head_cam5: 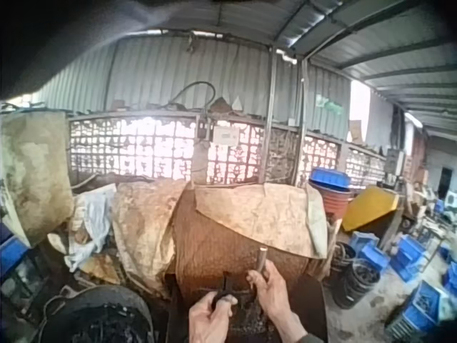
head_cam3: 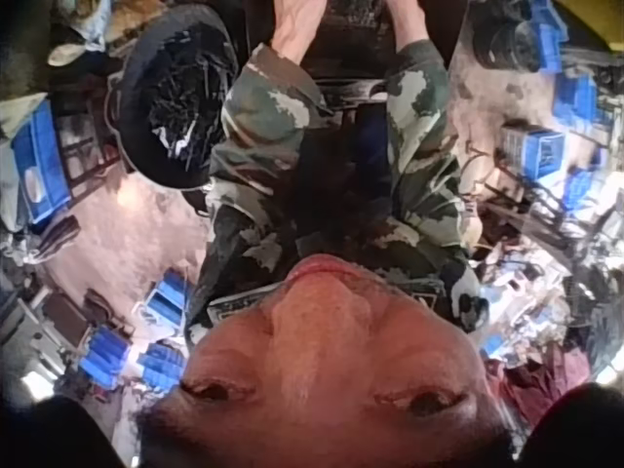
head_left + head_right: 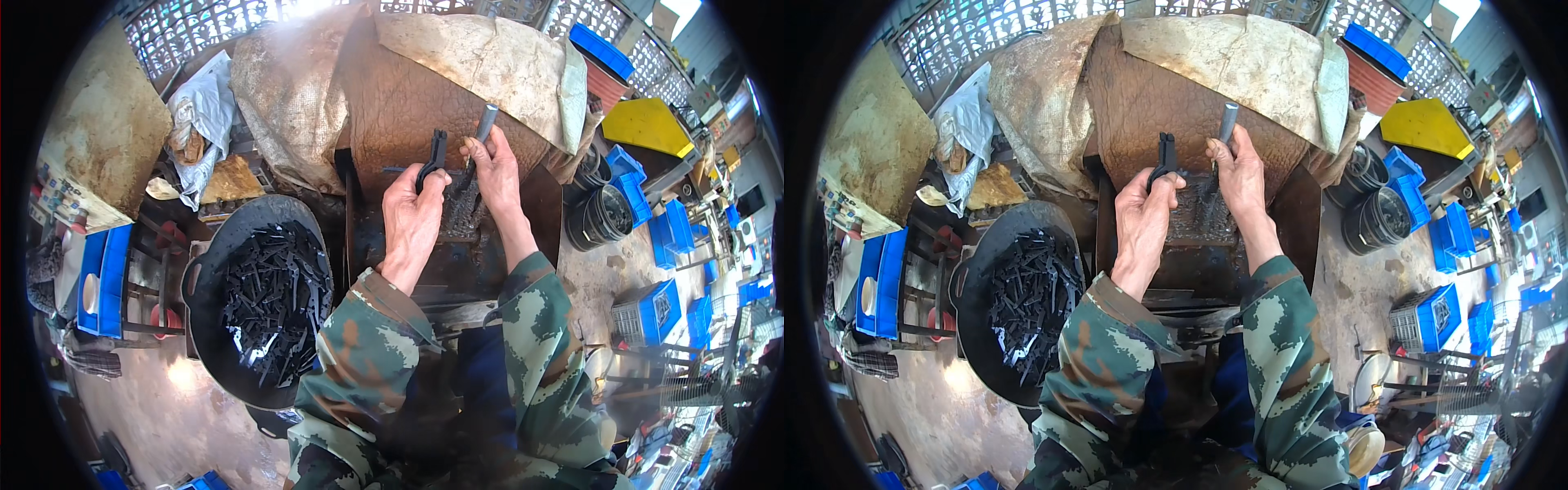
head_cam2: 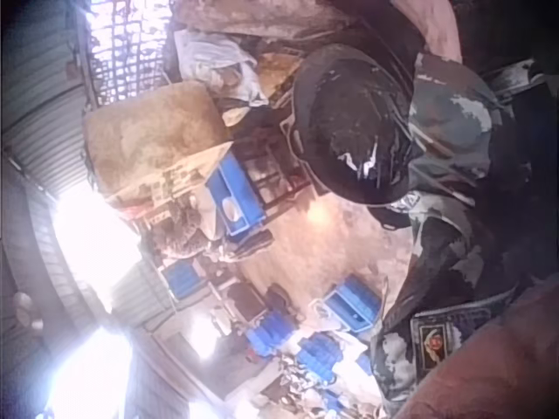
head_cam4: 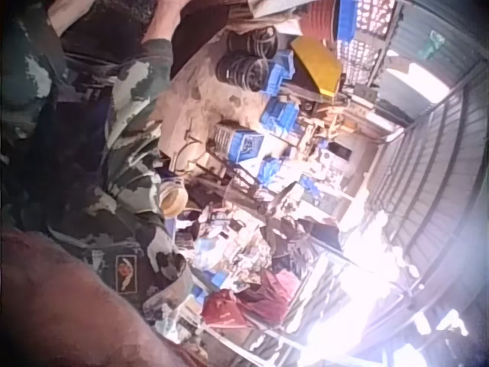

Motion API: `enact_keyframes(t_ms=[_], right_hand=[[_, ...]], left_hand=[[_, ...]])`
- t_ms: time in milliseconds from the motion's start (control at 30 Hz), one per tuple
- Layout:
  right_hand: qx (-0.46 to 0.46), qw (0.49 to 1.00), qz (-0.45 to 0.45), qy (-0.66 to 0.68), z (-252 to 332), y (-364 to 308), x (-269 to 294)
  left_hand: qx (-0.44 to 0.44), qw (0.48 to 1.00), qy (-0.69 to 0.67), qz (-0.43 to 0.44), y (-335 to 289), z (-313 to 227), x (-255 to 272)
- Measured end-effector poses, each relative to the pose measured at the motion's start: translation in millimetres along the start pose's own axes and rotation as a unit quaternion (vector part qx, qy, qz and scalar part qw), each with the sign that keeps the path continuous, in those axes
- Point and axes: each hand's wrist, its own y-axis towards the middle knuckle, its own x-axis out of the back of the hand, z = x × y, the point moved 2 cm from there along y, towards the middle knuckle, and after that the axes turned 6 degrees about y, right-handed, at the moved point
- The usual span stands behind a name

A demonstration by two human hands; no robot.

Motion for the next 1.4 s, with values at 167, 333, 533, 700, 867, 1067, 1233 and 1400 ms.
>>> enact_keyframes(t_ms=[167, 333, 533, 700, 867, 1067, 1233, 1400], right_hand=[[-0.01, 1.0, 0.0, -0.022, 3, -2, -1], [-0.019, 0.998, -0.002, -0.061, 5, 1, 0], [-0.008, 0.999, 0.014, -0.028, 12, -24, 16], [0.01, 0.994, 0.108, 0.01, 50, -85, 43], [0.061, 0.951, 0.273, -0.134, 75, -136, 59], [0.191, 0.902, 0.346, -0.175, 74, -182, 67], [0.189, 0.839, 0.429, -0.277, 57, -211, 74], [0.12, 0.86, 0.447, -0.213, 62, -196, 80]], left_hand=[[-0.034, 0.997, 0.059, -0.047, 2, -3, 12], [-0.062, 0.992, 0.07, -0.087, 11, -8, 25], [0.006, 0.994, 0.069, -0.08, 13, -17, 40], [0.012, 0.992, 0.117, -0.048, 10, -12, 46], [-0.016, 0.949, 0.309, 0.053, 9, 9, 43], [-0.114, 0.862, 0.483, 0.101, 3, 26, 40], [-0.021, 0.772, 0.597, 0.215, 5, 40, 28], [0.033, 0.743, 0.602, 0.29, 13, 54, 34]])
